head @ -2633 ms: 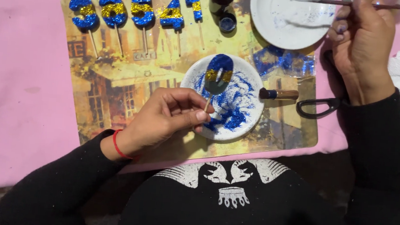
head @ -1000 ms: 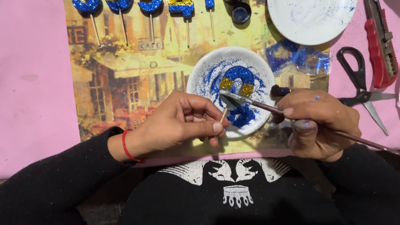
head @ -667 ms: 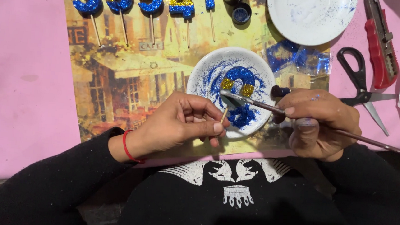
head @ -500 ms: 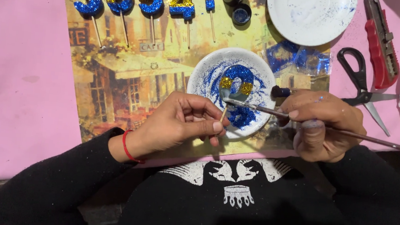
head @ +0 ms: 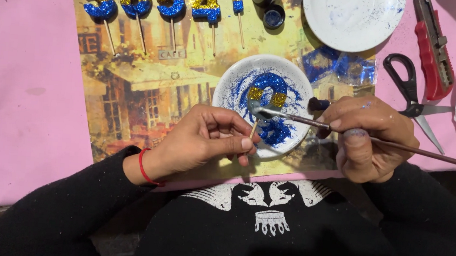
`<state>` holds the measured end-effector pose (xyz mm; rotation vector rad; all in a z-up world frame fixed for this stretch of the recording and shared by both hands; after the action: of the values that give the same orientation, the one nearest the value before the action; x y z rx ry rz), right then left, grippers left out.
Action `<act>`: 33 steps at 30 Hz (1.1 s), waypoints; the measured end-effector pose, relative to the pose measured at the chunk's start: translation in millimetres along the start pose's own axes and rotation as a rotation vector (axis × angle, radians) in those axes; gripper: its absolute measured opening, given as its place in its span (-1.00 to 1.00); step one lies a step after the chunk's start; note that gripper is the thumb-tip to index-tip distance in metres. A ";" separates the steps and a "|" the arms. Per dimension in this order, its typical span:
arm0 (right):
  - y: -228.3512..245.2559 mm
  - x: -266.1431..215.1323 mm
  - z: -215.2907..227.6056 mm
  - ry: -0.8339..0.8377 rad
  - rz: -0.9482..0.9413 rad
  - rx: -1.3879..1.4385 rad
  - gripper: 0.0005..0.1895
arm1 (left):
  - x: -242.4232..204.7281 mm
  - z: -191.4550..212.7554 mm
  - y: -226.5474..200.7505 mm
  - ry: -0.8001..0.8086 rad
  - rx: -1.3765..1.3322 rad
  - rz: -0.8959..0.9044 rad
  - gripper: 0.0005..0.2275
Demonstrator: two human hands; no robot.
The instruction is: Applying blue glitter and gold paint to numeric birthday candles.
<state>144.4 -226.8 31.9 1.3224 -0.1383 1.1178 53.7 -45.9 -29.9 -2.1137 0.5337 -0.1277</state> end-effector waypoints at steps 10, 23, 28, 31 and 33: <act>-4.9 -5.1 2.6 -0.084 0.006 -0.040 -0.70 | 0.1 0.5 2.0 -0.003 0.008 0.012 -0.88; -1.9 -2.2 8.0 -0.113 0.015 0.064 -0.74 | 0.4 -2.0 -3.1 0.004 0.026 -0.007 -0.88; -7.4 -20.0 33.8 0.105 0.073 0.204 -0.82 | -3.4 -7.2 -17.0 -0.045 0.311 -0.174 -0.93; 18.4 -9.2 22.7 -0.073 0.039 0.075 -0.63 | -5.6 -8.2 -23.2 -0.070 0.406 -0.229 -0.93; 22.8 -8.4 21.4 -0.003 0.038 0.051 -0.68 | -5.9 -8.5 -23.5 -0.092 0.451 -0.234 -0.91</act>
<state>134.5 -252.6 49.0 1.3716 -0.1385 1.1580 53.5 -38.6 -5.3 -1.7221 0.1768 -0.2573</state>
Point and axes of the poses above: each hand's wrist, its own x-axis towards the middle knuckle, its own z-axis out of the back of the hand, y = z × x, the point moved 6 cm from there along x, towards the middle knuckle, and after that the axes turned 12 degrees about y, right-handed, at the moved point
